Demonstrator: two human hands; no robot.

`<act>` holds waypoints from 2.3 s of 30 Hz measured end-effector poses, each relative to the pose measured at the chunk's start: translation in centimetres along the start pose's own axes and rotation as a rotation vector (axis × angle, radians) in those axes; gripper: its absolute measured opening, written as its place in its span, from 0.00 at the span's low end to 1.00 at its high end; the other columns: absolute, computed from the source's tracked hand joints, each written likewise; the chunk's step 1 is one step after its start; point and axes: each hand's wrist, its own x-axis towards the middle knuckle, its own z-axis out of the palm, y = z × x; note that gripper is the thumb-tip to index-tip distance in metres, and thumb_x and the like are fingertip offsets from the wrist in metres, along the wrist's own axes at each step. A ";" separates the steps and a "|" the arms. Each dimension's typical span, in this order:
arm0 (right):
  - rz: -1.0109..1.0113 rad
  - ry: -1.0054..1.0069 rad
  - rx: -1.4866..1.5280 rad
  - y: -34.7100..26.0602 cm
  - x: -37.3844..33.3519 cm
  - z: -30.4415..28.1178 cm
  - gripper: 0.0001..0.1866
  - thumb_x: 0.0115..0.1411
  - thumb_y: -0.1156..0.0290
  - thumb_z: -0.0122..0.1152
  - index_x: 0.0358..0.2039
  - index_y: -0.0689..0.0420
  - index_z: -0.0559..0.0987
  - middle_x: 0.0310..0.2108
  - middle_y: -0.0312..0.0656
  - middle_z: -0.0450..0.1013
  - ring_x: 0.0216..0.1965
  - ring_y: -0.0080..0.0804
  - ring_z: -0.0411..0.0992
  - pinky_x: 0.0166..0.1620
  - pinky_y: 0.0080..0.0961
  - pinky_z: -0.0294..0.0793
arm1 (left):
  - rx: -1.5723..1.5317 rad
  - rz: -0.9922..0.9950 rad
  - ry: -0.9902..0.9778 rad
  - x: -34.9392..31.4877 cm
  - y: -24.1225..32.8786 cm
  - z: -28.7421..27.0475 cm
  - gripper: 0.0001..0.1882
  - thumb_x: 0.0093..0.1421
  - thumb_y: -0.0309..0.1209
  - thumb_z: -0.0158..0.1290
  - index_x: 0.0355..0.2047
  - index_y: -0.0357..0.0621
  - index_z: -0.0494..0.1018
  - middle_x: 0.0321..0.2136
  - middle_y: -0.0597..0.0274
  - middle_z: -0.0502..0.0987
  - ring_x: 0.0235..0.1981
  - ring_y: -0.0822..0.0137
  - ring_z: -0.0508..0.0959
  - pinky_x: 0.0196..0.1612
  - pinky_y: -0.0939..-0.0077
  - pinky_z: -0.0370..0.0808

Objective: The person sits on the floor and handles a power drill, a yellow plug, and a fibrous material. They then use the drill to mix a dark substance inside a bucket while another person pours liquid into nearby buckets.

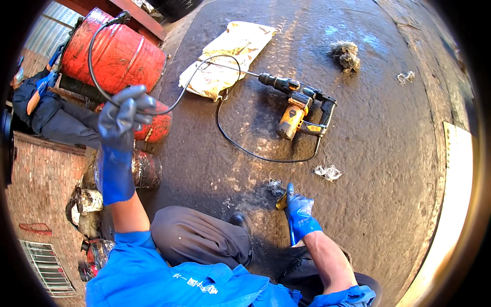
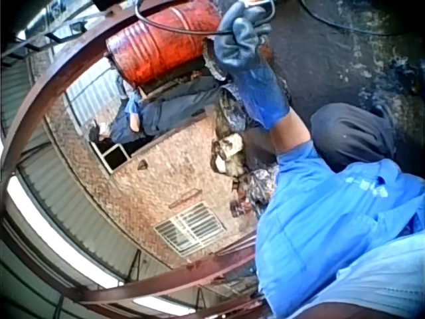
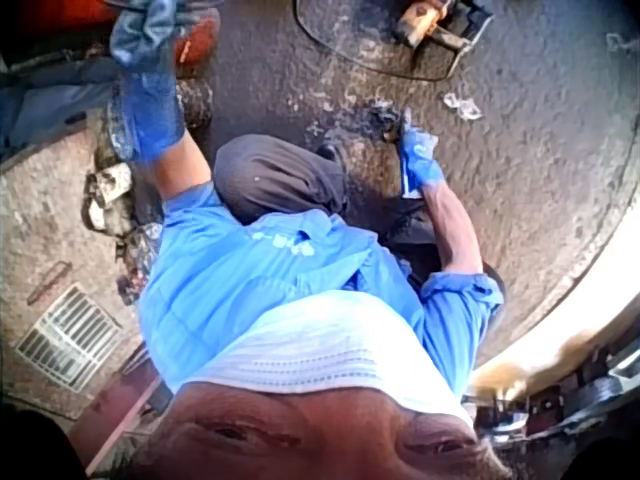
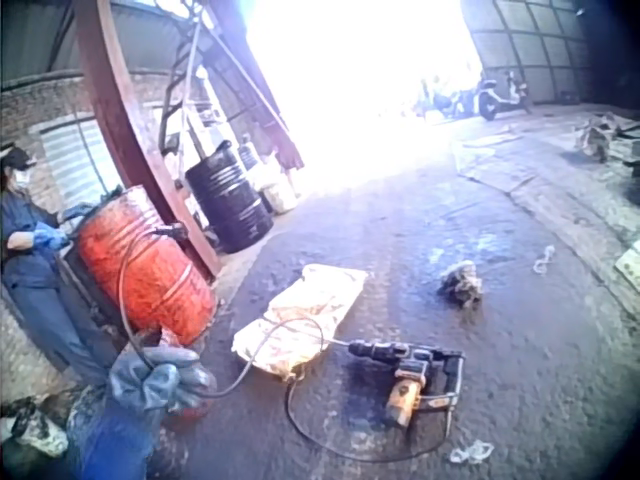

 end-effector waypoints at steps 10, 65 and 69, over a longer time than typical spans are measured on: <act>-0.283 0.253 -0.182 0.9 0.2 1.1 0.41 0.59 0.64 0.59 0.71 0.47 0.53 0.36 0.41 0.80 0.34 0.39 0.80 0.36 0.47 0.75 | -0.038 -0.334 -0.091 -16.1 -20.7 -1.9 0.33 0.58 0.53 0.62 0.54 0.40 0.75 0.43 0.57 0.82 0.34 0.71 0.81 0.34 0.81 0.75; -0.261 -0.442 0.897 11.7 -2.1 -5.8 0.26 0.61 0.61 0.66 0.57 0.60 0.74 0.43 0.39 0.79 0.40 0.30 0.76 0.45 0.29 0.76 | 0.200 -0.540 -0.711 -23.9 -30.5 16.3 0.10 0.58 0.36 0.61 0.35 0.42 0.79 0.37 0.54 0.83 0.38 0.57 0.83 0.41 0.63 0.79; -0.222 -0.311 0.401 10.1 -2.6 -7.7 0.29 0.57 0.50 0.65 0.52 0.57 0.78 0.39 0.47 0.80 0.39 0.39 0.78 0.44 0.35 0.76 | -0.598 -0.896 -0.155 -24.8 -32.4 16.2 0.05 0.65 0.25 0.55 0.39 0.36 0.76 0.33 0.54 0.81 0.34 0.62 0.83 0.31 0.73 0.81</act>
